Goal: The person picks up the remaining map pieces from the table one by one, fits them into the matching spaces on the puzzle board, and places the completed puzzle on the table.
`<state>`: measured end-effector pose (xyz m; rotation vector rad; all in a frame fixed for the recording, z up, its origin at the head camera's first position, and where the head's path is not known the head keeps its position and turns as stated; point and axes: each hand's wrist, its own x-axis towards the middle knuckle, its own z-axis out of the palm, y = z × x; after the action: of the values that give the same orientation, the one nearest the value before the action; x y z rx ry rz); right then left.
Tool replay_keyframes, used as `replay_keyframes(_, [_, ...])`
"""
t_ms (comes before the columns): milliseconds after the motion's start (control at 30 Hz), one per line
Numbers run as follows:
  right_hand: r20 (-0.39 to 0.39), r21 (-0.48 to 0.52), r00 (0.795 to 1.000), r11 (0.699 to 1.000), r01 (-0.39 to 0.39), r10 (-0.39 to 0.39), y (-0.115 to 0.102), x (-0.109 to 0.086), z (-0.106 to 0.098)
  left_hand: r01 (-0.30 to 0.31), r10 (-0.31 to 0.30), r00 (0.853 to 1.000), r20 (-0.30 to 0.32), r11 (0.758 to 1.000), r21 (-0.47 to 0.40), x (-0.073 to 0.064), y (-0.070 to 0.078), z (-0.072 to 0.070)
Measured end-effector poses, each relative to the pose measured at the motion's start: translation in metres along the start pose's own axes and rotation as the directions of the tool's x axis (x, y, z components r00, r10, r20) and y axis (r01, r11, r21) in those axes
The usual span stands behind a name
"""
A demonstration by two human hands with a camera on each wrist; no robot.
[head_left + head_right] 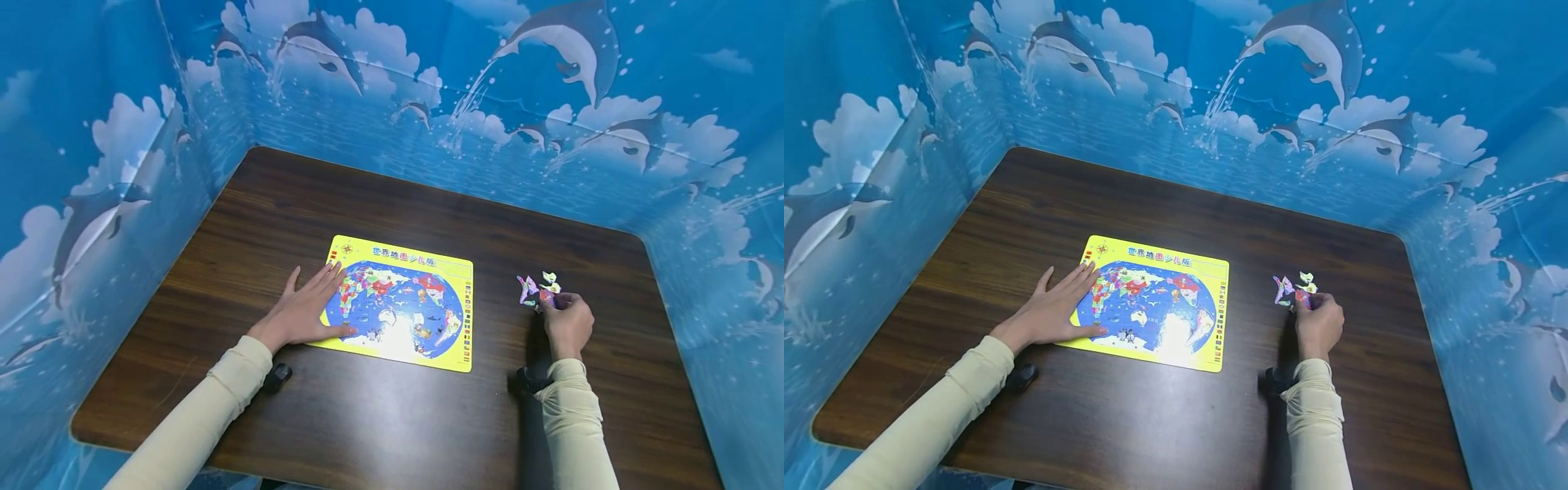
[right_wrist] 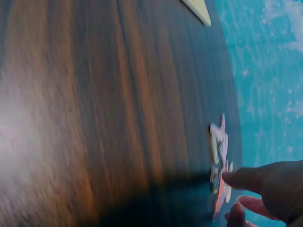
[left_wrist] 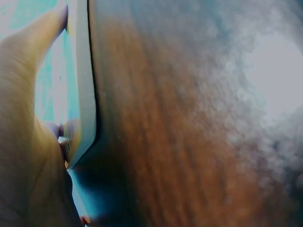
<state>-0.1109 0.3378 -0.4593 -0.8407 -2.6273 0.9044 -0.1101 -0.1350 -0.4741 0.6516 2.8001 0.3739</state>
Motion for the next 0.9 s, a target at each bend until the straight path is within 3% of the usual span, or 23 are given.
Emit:
replay_keyframes(200, [0.06, -0.059, 0.998, 0.998, 0.008, -0.004, 0.007, 0.01, -0.002, 0.001, -0.001, 1.0, -0.002, 1.0, -0.005, 0.0, 0.002, -0.003])
replay_keyframes(367, [0.077, -0.048, 0.997, 0.999, -0.01, 0.014, 0.004, 0.016, -0.001, 0.013, -0.014, 1.0, -0.003, 1.0, -0.003, 0.0, 0.002, -0.001])
replay_keyframes(667, [0.146, 0.005, 0.982, 0.992, -0.124, 0.122, 0.0, 0.02, -0.007, 0.019, -0.019, 1.0, -0.008, 1.0, -0.004, 0.0, 0.003, 0.0])
replay_keyframes(900, [0.111, 0.045, 0.985, 0.99, -0.136, 0.13, 0.003, 0.019, -0.006, 0.033, -0.033, 0.999, 0.021, 0.999, 0.009, 0.0, 0.003, -0.001])
